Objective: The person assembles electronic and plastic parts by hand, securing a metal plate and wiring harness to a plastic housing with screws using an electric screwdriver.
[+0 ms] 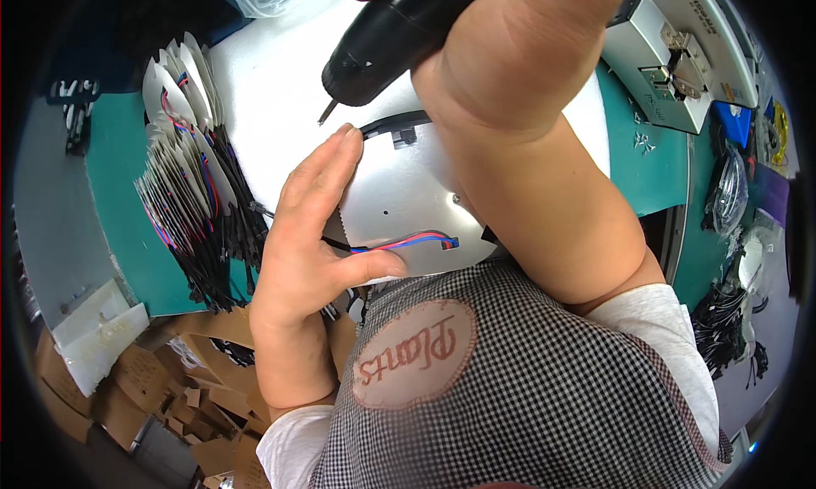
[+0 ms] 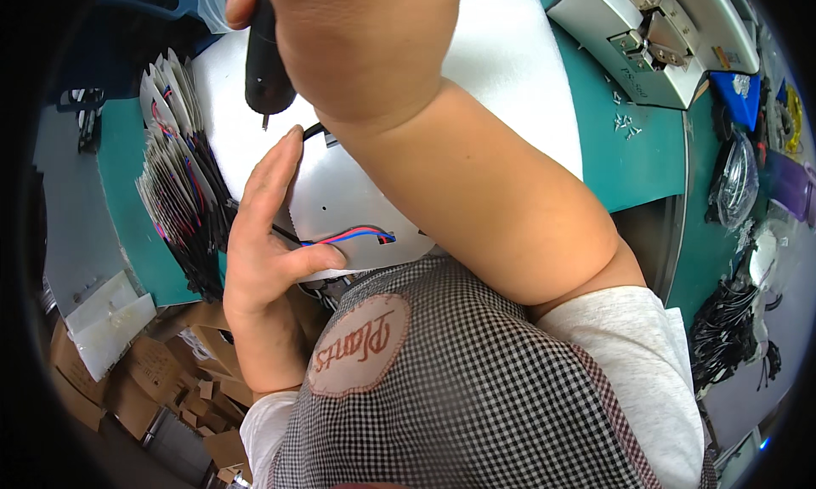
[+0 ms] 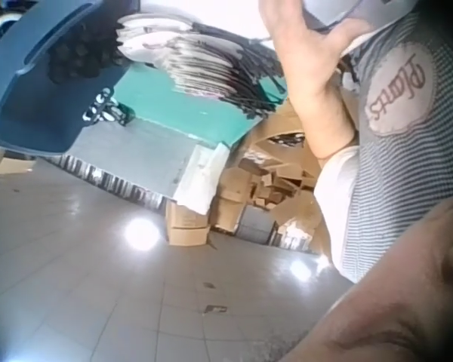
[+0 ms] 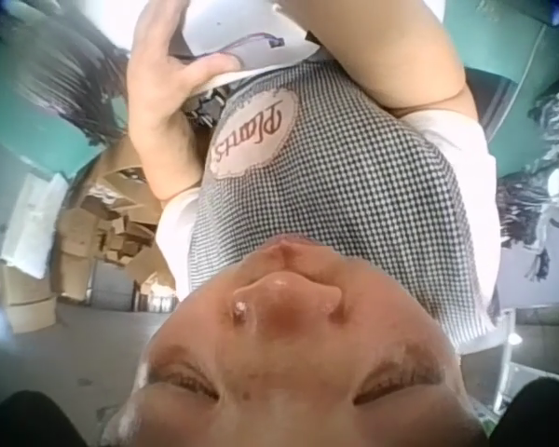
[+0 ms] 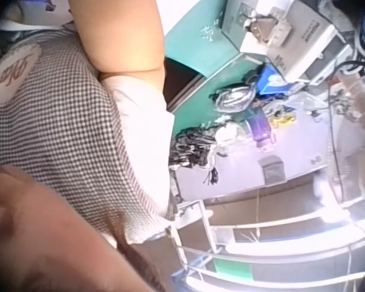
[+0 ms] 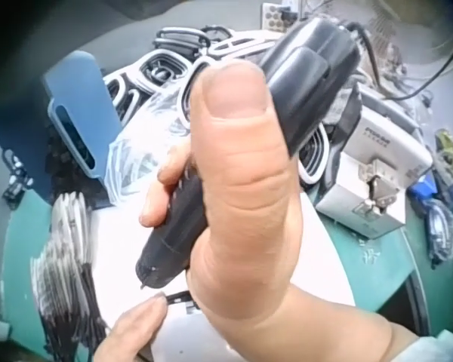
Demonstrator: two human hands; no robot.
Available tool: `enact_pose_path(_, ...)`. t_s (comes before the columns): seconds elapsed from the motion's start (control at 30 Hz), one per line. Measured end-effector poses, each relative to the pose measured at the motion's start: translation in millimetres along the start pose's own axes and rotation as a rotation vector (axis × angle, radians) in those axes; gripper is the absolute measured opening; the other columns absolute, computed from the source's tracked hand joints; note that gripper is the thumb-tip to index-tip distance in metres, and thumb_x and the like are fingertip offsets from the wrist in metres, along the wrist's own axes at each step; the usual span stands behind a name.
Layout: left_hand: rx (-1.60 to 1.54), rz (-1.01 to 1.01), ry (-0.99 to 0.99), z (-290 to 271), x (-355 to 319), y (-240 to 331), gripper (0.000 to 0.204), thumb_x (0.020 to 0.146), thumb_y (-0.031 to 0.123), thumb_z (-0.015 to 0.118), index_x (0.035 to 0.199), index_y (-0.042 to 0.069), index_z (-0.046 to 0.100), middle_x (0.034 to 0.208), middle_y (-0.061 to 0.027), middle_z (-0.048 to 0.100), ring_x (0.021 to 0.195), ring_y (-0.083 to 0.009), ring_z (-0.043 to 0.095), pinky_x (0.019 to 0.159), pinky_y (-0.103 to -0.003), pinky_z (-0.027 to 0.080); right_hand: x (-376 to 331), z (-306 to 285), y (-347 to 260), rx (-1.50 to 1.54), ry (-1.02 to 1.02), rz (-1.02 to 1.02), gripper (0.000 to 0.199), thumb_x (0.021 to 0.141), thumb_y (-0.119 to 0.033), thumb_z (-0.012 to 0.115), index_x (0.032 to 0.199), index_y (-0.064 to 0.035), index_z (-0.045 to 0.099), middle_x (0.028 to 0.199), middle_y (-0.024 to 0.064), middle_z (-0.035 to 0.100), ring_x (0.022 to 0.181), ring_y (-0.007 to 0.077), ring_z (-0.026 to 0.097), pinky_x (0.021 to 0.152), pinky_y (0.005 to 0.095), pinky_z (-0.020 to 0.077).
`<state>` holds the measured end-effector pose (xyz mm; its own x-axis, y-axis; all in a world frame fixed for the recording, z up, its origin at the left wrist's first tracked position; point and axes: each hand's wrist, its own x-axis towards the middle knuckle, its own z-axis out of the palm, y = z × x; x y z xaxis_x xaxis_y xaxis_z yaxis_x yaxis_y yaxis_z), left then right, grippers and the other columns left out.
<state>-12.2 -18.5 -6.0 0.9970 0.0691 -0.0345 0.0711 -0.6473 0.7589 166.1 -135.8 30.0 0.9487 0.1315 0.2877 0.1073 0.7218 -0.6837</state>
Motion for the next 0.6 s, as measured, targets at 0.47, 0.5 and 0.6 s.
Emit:
enact_pose_path(0.47,-0.046,-0.053,-0.029,0.5,-2.9,-2.1,0.116,0.056,0.058,0.087,0.148,0.001,0.044,0.15,-0.0214,0.043,0.137,-0.0348,0.043,0.114,-0.042,0.033,0.3,-5.8,5.4,-0.04,-0.006,0.006,0.06,0.085,-0.064,0.066,0.1,-0.007,0.054,0.069,0.0066,0.056,0.055,0.0177,0.058,0.055,0.0315,0.0506)
enact_pose_path(0.5,-0.083,-0.049,-0.018,1.7,-4.1,-3.6,0.117,0.057,0.058,0.087,0.148,0.0,0.043,0.151,-0.0215,0.043,0.138,-0.0348,0.043,0.115,-0.042,0.032,0.3,-3.1,8.3,-0.042,-0.014,0.009,0.06,0.085,-0.064,0.066,0.099,-0.007,0.054,0.069,0.0066,0.056,0.055,0.0177,0.058,0.055,0.0315,0.0506)
enact_pose_path(0.6,-0.067,0.053,-0.048,-2.5,-6.7,-12.0,0.122,0.056,0.056,0.089,0.151,-0.001,0.037,0.152,-0.0217,0.041,0.14,-0.0353,0.04,0.116,-0.042,0.031,1.0,1.6,8.5,-0.023,0.009,0.048,0.059,0.083,-0.063,0.068,0.095,-0.0071,0.054,0.069,0.0072,0.055,0.057,0.017,0.059,0.056,0.0299,0.0509)
